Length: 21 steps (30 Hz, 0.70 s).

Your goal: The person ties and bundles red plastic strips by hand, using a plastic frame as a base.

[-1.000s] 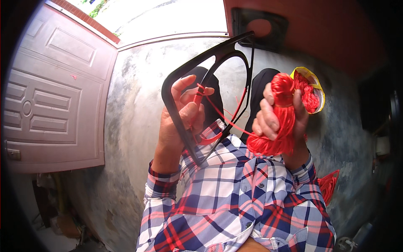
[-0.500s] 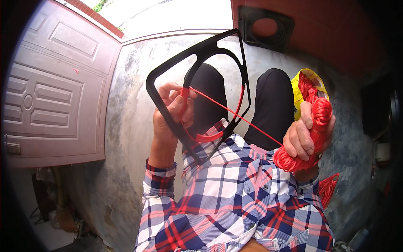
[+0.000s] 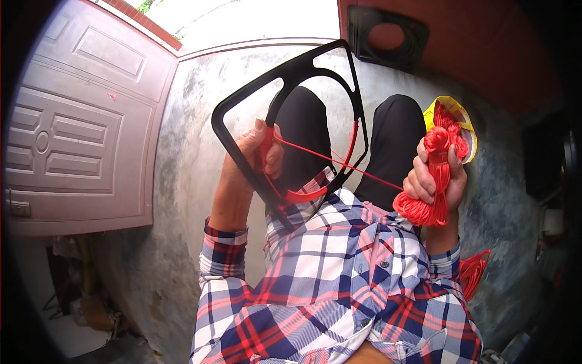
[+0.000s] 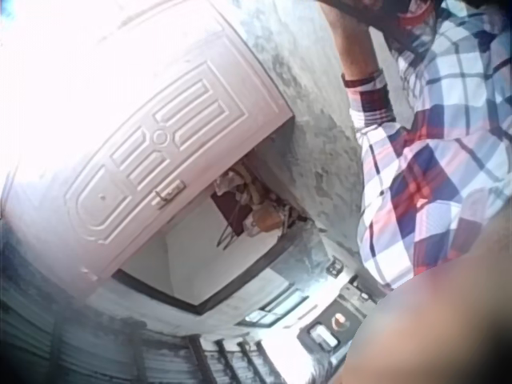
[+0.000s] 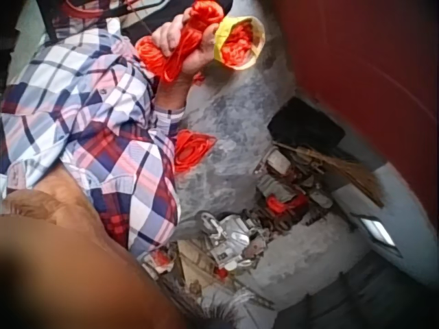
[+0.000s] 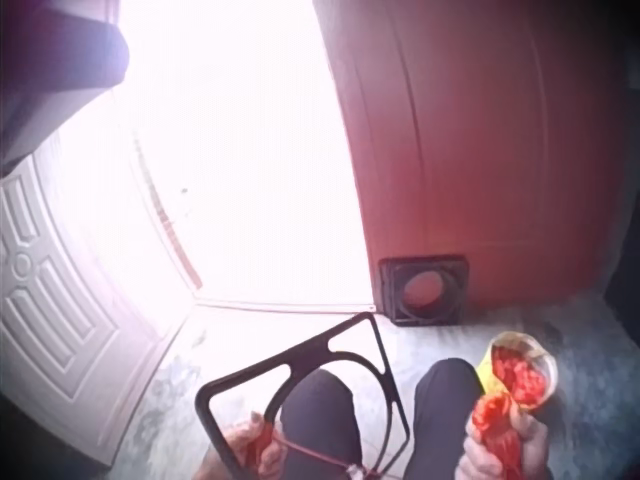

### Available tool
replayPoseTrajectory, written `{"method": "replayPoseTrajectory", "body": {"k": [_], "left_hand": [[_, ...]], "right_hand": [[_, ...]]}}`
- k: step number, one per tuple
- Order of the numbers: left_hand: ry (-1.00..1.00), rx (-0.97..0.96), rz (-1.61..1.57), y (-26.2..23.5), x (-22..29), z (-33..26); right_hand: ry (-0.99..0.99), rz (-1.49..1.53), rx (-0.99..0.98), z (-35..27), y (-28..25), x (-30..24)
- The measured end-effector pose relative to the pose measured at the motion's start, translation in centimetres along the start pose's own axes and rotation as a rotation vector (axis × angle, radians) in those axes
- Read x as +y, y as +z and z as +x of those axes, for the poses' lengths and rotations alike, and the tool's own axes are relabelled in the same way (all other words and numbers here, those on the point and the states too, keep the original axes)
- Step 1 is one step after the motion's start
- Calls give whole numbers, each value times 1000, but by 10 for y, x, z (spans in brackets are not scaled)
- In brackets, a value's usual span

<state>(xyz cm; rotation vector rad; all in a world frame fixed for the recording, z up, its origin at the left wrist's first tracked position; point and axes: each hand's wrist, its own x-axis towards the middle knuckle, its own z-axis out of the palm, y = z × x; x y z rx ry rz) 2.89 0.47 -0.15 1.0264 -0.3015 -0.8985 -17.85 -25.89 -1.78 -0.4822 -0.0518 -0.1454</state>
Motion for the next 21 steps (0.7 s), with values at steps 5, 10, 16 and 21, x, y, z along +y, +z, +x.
{"method": "replayPoseTrajectory", "body": {"k": [5,10,16,21], "left_hand": [[-48,80,-25,9,0,-1],[3,-113,-173,-9,-5,-8],[132,68,-28,22,3,-2],[178,147,44,43,-4,-10]], "right_hand": [[50,21,-16,0,-5,4],[30,8,-45,-1,-7,-1],[76,15,254,14,-36,4],[29,-190,111,47,25,27]]}}
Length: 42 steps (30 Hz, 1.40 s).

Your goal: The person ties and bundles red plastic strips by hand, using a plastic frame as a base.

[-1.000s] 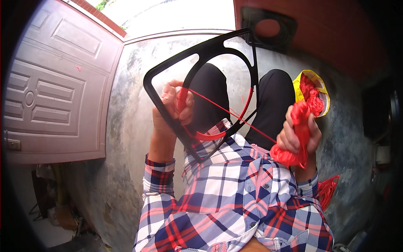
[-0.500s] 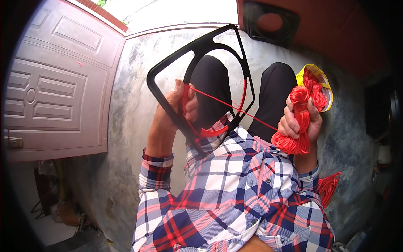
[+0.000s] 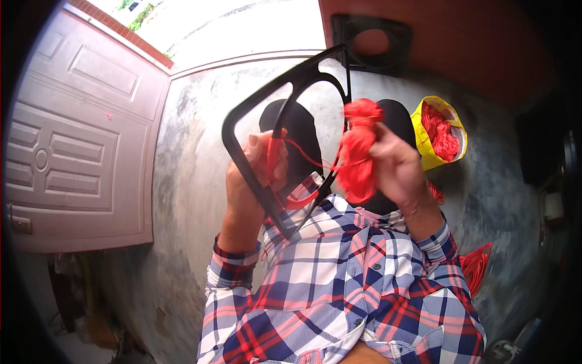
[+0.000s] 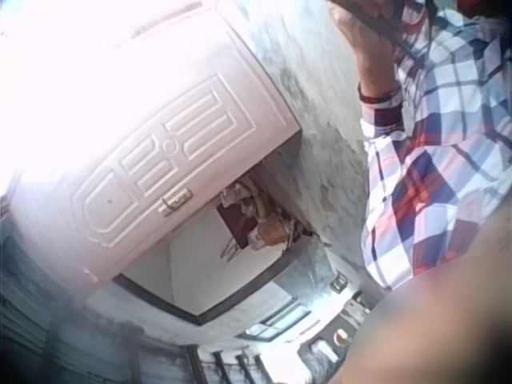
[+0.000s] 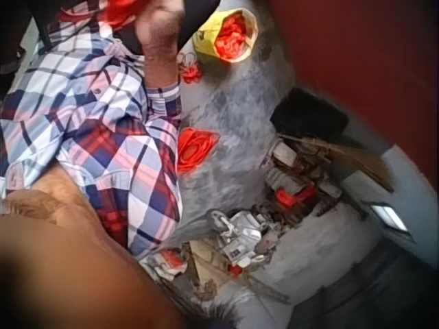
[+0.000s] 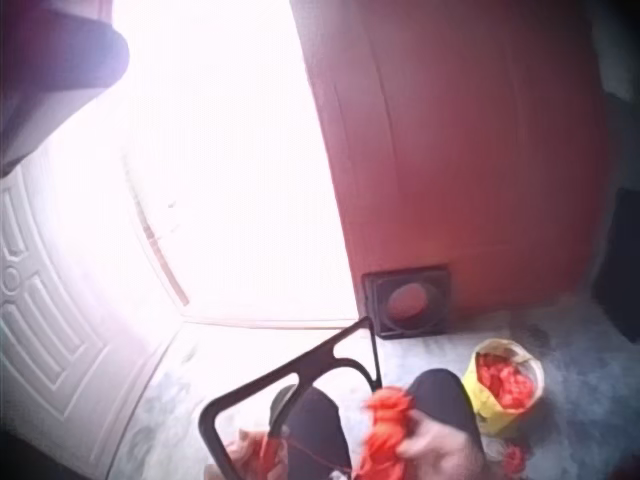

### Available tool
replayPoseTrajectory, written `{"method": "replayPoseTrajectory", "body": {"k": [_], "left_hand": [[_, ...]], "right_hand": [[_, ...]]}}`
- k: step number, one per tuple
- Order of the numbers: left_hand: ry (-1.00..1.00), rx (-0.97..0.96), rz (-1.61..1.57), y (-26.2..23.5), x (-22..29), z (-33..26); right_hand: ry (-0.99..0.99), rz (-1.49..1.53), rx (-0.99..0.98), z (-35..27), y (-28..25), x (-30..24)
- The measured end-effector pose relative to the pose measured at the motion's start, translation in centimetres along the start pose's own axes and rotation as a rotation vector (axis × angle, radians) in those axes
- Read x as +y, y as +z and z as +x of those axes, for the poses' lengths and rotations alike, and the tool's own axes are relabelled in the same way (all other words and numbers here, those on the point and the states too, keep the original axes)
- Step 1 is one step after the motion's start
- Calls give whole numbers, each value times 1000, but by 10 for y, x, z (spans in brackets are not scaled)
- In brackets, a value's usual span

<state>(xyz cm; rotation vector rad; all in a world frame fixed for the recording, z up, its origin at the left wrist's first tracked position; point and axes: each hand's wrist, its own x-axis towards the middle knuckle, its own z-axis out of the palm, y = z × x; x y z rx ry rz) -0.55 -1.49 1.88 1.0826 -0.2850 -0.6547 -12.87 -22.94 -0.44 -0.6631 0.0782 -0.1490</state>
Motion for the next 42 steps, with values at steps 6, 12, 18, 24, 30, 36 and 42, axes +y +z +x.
{"method": "replayPoseTrajectory", "body": {"k": [6,12,18,24,30,36,42], "left_hand": [[-9,-46,-116,39,-8,-10],[-106,-104,-223,44,-10,-8],[-225,-317,-472,55,-15,-7],[-68,-263,0,51,-12,-10],[17,-229,6,20,-3,-10],[34,-69,-46,6,4,9],[154,-113,-125,-43,-1,13]], "right_hand": [[-101,-592,-76,23,51,-6],[38,24,-255,40,-15,9],[143,245,-386,40,-33,49],[122,330,-203,51,9,15],[-148,92,-25,38,-78,25],[-336,347,-474,-8,-28,-29],[-233,209,-340,-26,-19,-39]]}}
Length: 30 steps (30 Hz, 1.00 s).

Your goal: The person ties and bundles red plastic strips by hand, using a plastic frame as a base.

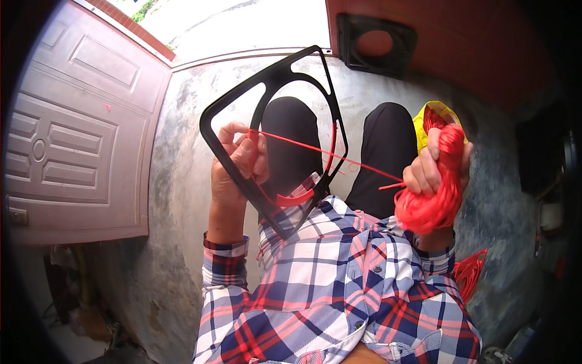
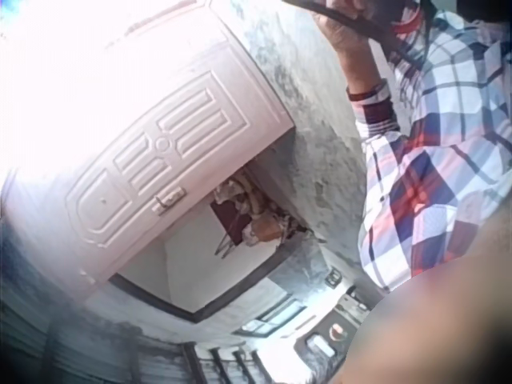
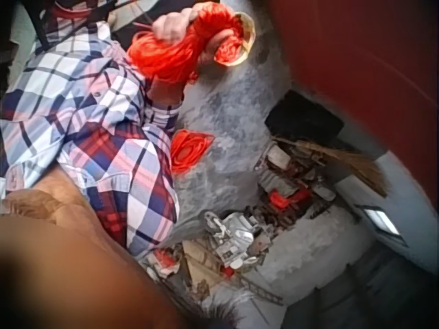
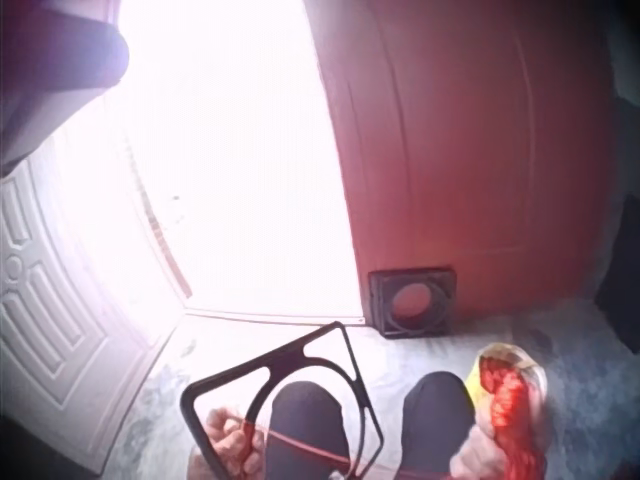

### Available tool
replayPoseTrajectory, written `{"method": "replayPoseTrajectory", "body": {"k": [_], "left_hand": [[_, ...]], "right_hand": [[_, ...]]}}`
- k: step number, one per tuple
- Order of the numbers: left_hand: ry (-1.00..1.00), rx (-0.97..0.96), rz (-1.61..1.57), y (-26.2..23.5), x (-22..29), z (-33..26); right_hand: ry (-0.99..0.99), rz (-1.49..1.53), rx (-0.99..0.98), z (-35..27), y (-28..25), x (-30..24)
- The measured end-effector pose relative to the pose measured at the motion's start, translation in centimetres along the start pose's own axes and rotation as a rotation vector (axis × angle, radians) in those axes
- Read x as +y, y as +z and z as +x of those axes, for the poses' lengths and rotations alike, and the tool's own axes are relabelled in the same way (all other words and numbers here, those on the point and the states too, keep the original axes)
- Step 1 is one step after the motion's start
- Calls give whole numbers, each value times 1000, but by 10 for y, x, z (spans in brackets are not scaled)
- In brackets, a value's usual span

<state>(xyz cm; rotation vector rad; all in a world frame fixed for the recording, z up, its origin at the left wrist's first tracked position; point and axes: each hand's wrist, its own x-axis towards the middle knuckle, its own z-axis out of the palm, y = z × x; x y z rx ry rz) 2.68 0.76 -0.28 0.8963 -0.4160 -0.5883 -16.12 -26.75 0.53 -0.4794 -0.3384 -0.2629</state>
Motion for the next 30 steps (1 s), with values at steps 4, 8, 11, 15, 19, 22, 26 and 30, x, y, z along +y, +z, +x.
{"method": "replayPoseTrajectory", "body": {"k": [4,8,11,15,19,22,26,30], "left_hand": [[-57,33,27,10,-1,1],[-42,108,121,32,-1,-3],[-109,-71,135,29,-7,-1],[-134,-98,-110,72,-15,-9],[-161,-94,-214,82,-20,-5],[-235,16,-212,88,-18,-4],[-455,-213,-484,79,-25,-4],[-301,-135,-689,96,-34,-13]], "right_hand": [[-29,67,509,-12,-61,-6],[36,-142,671,19,-25,24],[238,-270,331,26,18,36],[269,-904,228,60,50,45],[184,-914,118,65,47,52],[188,-311,37,49,-24,56],[384,63,97,41,-27,80],[379,43,-38,52,-11,75]]}}
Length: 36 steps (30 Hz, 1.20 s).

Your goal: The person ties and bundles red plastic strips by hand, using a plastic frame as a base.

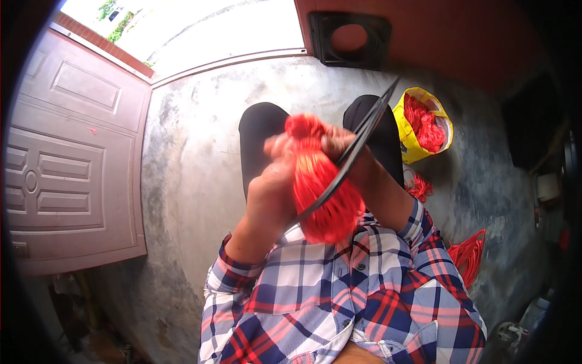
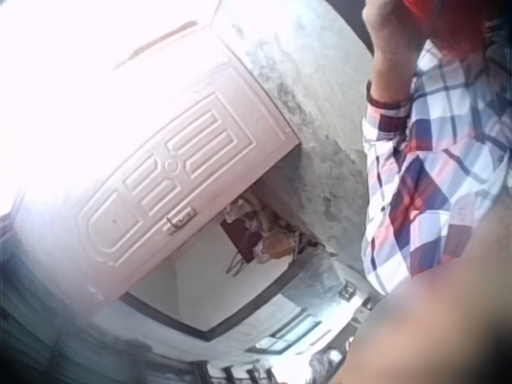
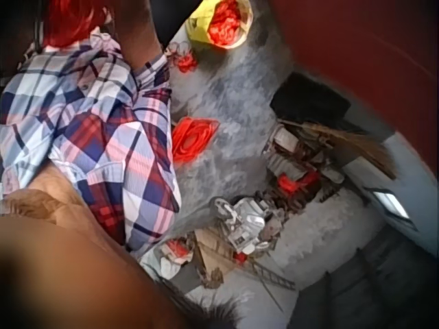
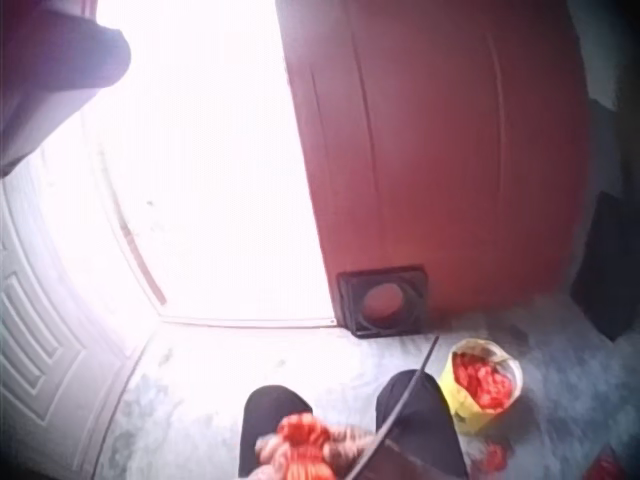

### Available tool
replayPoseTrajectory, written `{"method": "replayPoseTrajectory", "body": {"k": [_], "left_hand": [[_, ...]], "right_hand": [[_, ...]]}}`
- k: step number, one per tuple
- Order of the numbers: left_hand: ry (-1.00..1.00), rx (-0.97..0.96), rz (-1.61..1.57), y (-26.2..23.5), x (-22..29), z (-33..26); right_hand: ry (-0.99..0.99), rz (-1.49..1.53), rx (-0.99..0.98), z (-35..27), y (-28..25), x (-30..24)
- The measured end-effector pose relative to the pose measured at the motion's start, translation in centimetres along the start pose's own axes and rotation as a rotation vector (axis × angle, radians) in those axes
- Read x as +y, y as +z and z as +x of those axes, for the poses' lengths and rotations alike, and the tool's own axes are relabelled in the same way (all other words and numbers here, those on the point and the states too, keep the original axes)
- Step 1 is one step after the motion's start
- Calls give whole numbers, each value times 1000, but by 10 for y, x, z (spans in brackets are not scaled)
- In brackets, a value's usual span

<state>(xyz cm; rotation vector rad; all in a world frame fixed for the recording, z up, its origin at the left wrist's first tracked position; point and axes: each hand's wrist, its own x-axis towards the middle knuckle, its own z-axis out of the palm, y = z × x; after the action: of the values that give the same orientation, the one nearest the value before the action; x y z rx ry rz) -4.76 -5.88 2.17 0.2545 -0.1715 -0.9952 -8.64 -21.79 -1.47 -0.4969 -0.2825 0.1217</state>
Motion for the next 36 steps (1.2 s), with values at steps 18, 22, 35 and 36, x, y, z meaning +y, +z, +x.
{"method": "replayPoseTrajectory", "body": {"k": [18,22,35,36], "left_hand": [[164,79,781,-26,72,-9],[153,131,721,-34,77,-10],[170,209,642,-6,15,5],[152,370,651,24,9,14]], "right_hand": [[-367,-218,-170,-59,24,-43],[-297,41,349,-73,-14,-36],[-235,-977,496,11,56,-17],[-357,-1128,470,15,48,-13]]}}
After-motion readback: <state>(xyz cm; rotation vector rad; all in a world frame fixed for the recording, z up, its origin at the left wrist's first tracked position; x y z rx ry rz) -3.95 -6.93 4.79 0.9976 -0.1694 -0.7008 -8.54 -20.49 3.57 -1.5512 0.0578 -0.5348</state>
